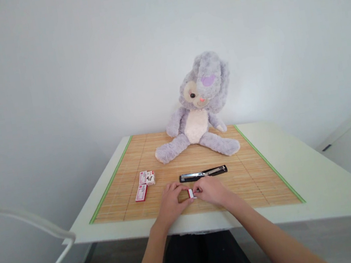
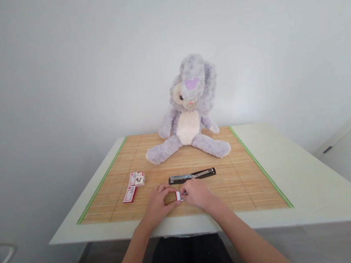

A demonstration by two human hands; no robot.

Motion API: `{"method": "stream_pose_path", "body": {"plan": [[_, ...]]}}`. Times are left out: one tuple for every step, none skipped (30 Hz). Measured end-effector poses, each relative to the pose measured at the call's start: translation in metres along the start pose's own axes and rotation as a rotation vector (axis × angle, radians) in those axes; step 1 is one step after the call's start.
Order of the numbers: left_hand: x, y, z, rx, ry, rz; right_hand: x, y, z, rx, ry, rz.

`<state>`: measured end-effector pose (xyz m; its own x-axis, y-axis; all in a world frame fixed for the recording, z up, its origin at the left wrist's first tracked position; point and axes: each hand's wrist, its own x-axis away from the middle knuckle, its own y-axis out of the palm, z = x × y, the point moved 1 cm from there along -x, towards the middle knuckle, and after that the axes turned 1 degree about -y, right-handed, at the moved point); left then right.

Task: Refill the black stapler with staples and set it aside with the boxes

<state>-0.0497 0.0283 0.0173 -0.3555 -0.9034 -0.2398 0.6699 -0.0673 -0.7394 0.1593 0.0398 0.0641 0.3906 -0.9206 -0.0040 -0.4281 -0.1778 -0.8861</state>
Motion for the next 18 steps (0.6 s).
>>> {"method": "stream_pose_path", "body": {"plan": [[0.000,0.000,0.000,0.002,0.002,-0.002,-0.004,0.002,0.000,0.003,-0.005,-0.001],[0.000,0.000,-0.001,0.003,0.002,-0.004,-0.007,0.004,0.000,0.007,-0.008,-0.001],[-0.001,0.000,-0.001,0.004,0.002,-0.007,-0.009,0.005,0.001,0.010,-0.011,0.000],[-0.001,0.000,-0.001,0.004,0.002,-0.009,-0.010,0.005,0.002,0.008,-0.014,0.004],[-0.001,0.000,-0.001,0.004,0.000,-0.009,-0.010,0.005,0.003,0.001,-0.017,0.009],[-0.001,0.000,0.000,0.004,0.000,-0.008,-0.008,0.004,0.004,-0.011,-0.019,0.016],[0.000,0.000,0.000,0.004,0.000,-0.006,-0.006,0.003,0.006,-0.027,-0.020,0.025],[0.000,0.000,0.000,0.005,0.001,-0.005,-0.003,0.001,0.008,-0.046,-0.020,0.036],[0.000,0.000,0.000,0.005,0.002,-0.005,0.001,0.000,0.010,-0.068,-0.015,0.049],[0.000,-0.001,0.001,0.004,0.003,-0.007,0.006,-0.002,0.013,-0.089,-0.006,0.063],[0.000,-0.001,0.001,0.003,0.002,-0.006,0.010,-0.003,0.017,-0.110,0.006,0.077],[0.000,-0.001,0.001,0.001,0.000,-0.007,0.015,-0.004,0.021,-0.131,0.019,0.087],[0.000,0.000,0.000,-0.001,-0.002,-0.006,0.019,-0.004,0.025,-0.151,0.030,0.095],[0.000,0.000,0.000,-0.003,-0.004,-0.005,0.023,-0.004,0.030,-0.167,0.039,0.100],[0.000,0.000,0.000,-0.004,-0.007,-0.002,0.027,-0.003,0.034,-0.184,0.045,0.106],[0.000,0.001,0.000,-0.005,-0.010,0.002,0.031,-0.002,0.039,-0.204,0.050,0.112],[0.000,0.001,-0.001,-0.005,-0.011,0.008,0.034,0.000,0.043,-0.225,0.055,0.119],[0.000,0.001,-0.001,-0.004,-0.012,0.013,0.037,0.001,0.047,-0.247,0.060,0.128]]}}
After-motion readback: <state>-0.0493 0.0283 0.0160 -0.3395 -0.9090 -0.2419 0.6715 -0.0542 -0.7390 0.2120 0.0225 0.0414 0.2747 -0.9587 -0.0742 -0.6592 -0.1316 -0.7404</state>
